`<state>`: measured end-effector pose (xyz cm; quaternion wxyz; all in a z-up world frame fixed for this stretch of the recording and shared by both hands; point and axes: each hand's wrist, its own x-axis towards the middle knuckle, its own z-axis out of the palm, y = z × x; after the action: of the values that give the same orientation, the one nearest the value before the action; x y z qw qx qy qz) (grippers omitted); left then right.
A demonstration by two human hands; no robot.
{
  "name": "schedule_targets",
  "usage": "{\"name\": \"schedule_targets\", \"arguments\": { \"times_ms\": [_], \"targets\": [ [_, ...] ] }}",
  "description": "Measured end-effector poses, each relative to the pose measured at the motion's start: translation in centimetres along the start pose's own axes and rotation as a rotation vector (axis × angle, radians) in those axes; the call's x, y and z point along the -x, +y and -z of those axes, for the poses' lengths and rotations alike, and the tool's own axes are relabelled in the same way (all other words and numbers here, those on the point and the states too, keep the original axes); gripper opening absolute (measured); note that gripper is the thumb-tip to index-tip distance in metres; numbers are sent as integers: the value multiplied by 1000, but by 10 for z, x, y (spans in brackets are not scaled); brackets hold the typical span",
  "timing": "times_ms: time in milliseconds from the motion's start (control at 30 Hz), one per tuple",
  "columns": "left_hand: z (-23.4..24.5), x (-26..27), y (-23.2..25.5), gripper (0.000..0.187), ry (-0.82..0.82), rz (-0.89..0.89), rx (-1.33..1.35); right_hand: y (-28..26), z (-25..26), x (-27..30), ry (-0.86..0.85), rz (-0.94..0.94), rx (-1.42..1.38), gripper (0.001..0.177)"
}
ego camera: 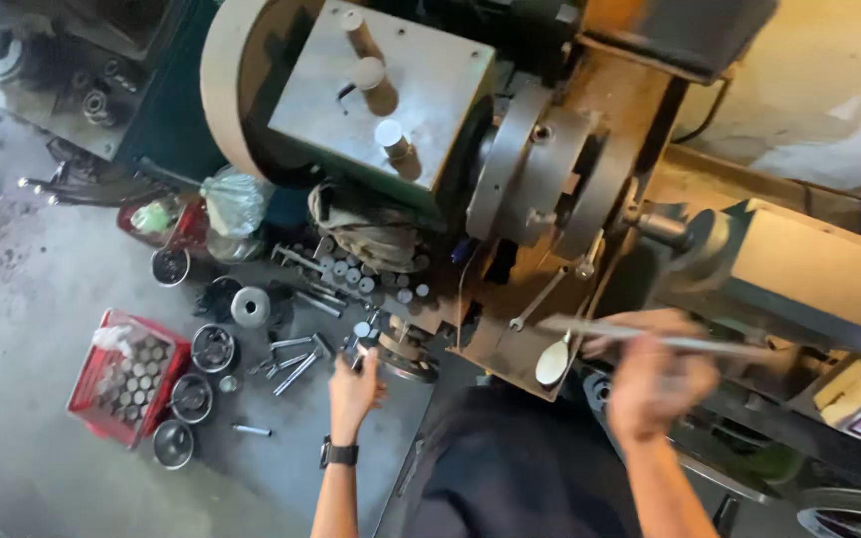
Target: The person operates a metal lathe, using a tool to manually rotate the chuck and tighten a cylindrical metal part. They then secure a guard, start the machine, and use a file to smooth the rotating part before stopping the machine and inspecting the finished piece.
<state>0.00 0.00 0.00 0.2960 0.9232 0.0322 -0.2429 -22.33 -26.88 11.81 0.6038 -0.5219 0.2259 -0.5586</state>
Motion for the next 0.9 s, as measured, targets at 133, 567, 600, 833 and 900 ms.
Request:
{"name": "schedule_targets", "arguments": {
  "times_ms": [133, 567, 600, 833, 900],
  "targets": [
    [-61, -47, -73, 73, -77, -7, 178, 31, -25, 53, -356, -457, 43, 13],
    [-49, -60, -54, 74, 7, -187, -246, -20, 13, -17, -322, -315, 131, 13],
    [-32, -44, -26, 84, 22, -172, -553, -31, 20, -33, -226, -190, 52, 13],
    [-5, 77, 249, 39, 77, -1191, 75, 61, 113, -164, 237, 113, 295, 13],
    [-24, 65, 316, 33, 210, -1505, 11, 47, 105, -176, 155, -107, 324, 16]
  ]
}}
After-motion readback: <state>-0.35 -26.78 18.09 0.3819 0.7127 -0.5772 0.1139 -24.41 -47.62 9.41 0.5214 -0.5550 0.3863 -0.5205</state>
